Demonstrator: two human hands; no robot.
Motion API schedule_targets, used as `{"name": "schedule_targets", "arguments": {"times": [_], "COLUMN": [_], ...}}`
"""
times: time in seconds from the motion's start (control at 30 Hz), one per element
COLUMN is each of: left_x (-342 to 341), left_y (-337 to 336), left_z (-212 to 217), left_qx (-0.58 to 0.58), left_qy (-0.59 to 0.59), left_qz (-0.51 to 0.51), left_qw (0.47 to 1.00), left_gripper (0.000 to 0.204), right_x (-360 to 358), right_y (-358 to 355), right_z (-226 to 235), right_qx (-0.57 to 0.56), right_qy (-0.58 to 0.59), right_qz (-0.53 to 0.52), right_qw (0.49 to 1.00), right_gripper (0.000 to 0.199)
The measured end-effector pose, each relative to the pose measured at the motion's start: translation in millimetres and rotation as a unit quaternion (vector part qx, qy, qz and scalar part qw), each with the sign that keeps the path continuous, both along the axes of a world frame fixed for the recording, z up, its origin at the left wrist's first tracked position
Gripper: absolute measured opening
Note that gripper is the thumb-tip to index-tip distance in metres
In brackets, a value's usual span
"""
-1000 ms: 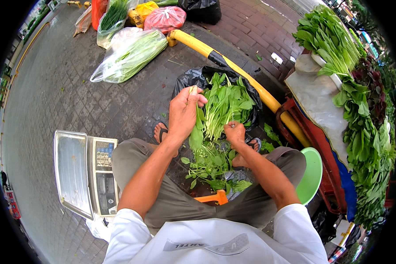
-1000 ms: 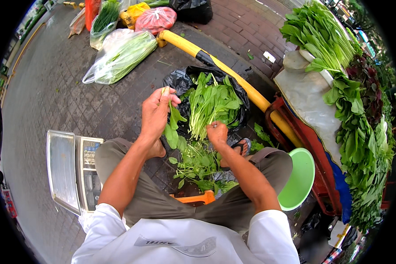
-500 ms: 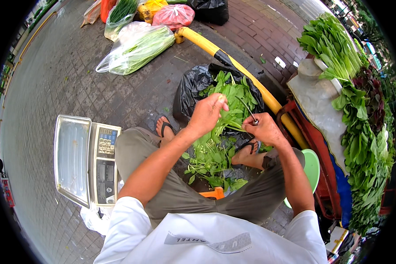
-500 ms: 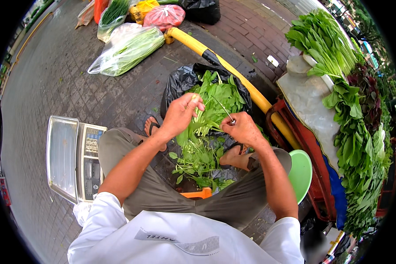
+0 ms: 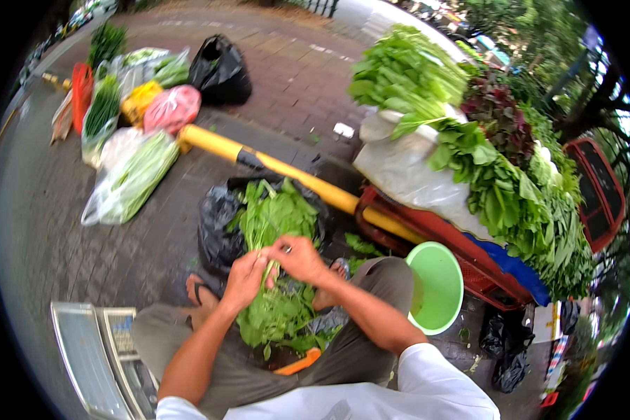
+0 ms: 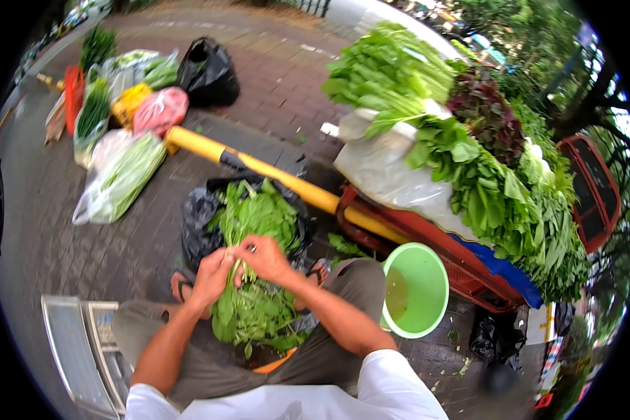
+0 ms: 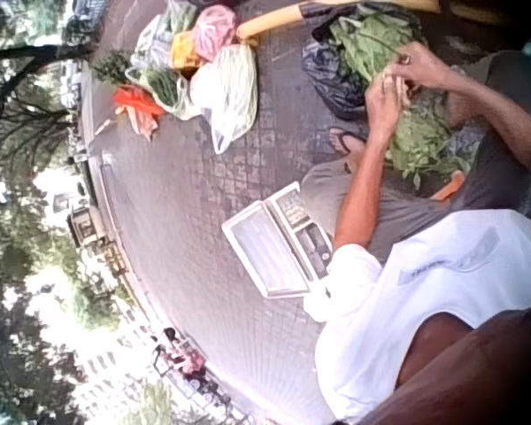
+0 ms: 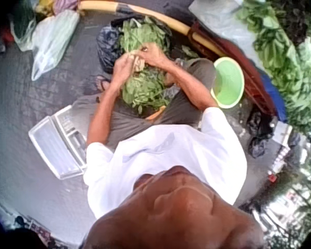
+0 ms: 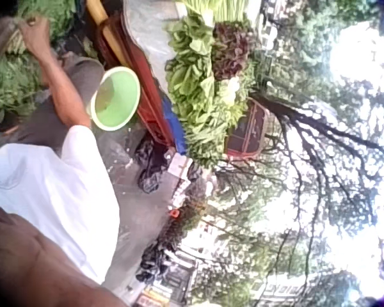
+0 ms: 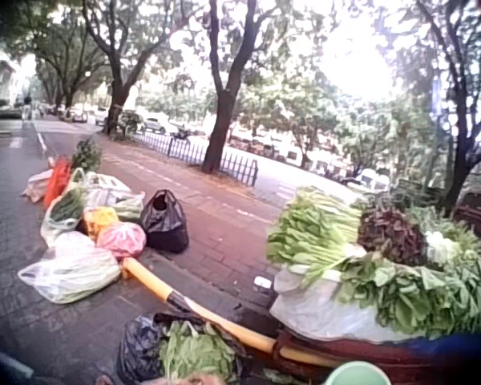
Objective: The person sits on a low stool at a street-side stall and trims leafy green vegetables using a small knife. They cut the stems and remove unwanted parts, placing the trimmed pieces into a green bowl and discarding waste into a black bag. A digital scale and various bags of produce are visible nearby.
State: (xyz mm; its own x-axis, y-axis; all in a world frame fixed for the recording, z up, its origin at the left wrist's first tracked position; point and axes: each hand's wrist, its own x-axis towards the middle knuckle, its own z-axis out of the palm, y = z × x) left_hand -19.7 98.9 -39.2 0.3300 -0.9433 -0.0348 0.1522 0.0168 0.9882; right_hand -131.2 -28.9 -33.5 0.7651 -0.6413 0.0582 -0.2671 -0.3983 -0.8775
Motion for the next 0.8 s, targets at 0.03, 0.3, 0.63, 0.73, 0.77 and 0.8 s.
{"name": "schedule_targets", "arguments": {"times": [0.03, 0.3, 0.63, 0.73, 0.77, 0.8], "left_x": [-6, -7, -8, -3, 0, -1], "left_y": [-8, 1, 2, 1, -2, -6], "left_z": [-8, -13, -18, -27, -39, -37], "left_qx": [0.006, 0.077, 0.070, 0.059, 0.037, 0.051], "left_qy": [0.031, 0.055, 0.034, 0.044, 0.064, 0.073], "left_qz": [-0.014, -0.002, 0.032, 0.043, 0.032, 0.032], "left_qw": [0.999, 0.996, 0.996, 0.996, 0.997, 0.995], "left_gripper": [0.028, 0.025, 0.023, 0.020, 0.019, 0.018], "right_x": [-7, -5, -3, -5, -8, -14], "right_y": [-5, 24, 12, 10, 8, 4], "right_z": [-14, -14, -26, -23, -10, 3], "right_qx": [-0.007, 0.157, 0.182, 0.167, 0.175, 0.179], "right_qy": [-0.027, -0.047, -0.026, -0.078, -0.034, 0.014], "right_qz": [-0.014, -0.090, -0.077, -0.056, -0.058, -0.060], "right_qw": [1.000, 0.982, 0.980, 0.981, 0.982, 0.982], "right_gripper": [0.027, 0.033, 0.028, 0.034, 0.034, 0.033]}}
